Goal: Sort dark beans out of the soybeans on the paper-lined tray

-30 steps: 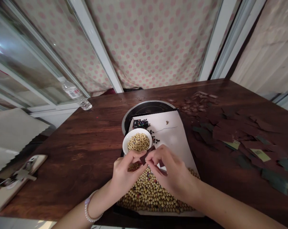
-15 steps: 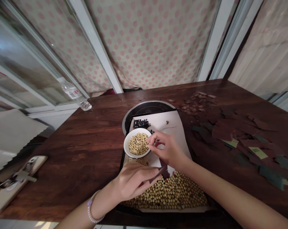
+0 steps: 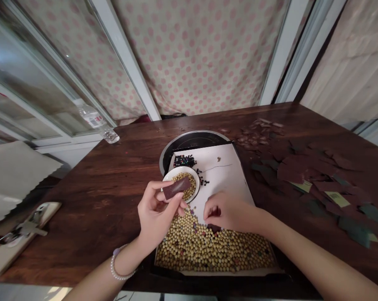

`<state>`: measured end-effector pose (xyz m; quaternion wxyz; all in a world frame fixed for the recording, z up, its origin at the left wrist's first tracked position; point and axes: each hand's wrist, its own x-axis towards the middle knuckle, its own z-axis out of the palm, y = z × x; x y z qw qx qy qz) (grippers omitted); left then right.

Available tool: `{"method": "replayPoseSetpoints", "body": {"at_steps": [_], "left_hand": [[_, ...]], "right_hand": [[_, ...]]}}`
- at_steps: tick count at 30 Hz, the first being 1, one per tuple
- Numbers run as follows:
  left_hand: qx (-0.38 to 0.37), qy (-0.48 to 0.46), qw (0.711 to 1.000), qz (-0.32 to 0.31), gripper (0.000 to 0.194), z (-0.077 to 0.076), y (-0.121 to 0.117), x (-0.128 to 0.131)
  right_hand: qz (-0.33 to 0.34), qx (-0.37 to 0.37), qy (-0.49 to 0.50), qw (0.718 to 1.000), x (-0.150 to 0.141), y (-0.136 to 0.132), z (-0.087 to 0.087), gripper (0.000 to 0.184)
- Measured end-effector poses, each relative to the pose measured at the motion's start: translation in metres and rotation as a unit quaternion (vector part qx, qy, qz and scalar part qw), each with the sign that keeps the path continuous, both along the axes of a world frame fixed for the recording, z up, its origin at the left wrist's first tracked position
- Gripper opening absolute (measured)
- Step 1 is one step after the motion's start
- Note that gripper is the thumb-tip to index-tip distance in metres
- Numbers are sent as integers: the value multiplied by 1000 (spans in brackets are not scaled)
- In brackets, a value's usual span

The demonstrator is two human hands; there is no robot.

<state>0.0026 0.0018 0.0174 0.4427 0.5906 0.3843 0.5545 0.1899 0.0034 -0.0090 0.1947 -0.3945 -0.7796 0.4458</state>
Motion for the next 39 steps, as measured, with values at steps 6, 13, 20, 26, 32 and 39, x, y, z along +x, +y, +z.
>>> {"method": "replayPoseSetpoints", "body": {"at_steps": [6, 13, 20, 26, 32, 39], "left_hand": [[-13, 22, 1000, -4, 22, -4, 0, -1], [-17, 60, 998, -4, 23, -8, 2, -2], [0, 94, 996, 0, 21, -10, 4, -1], [66, 185, 980, -12, 19, -12, 3, 0], [108, 256, 958, -76, 15, -11, -5, -2], [119, 254, 958, -57, 15, -14, -4, -3]], "right_hand": [[81, 34, -10, 996, -6, -9, 1, 14], [73, 48, -29, 996, -4, -15, -3, 18], [45, -7, 47, 998, -3, -15, 17, 18], [-70, 9, 295, 953, -2, -15, 31, 29], [-137, 152, 252, 946, -13, -14, 14, 35], [-158, 270, 202, 928, -16, -13, 13, 34]]}}
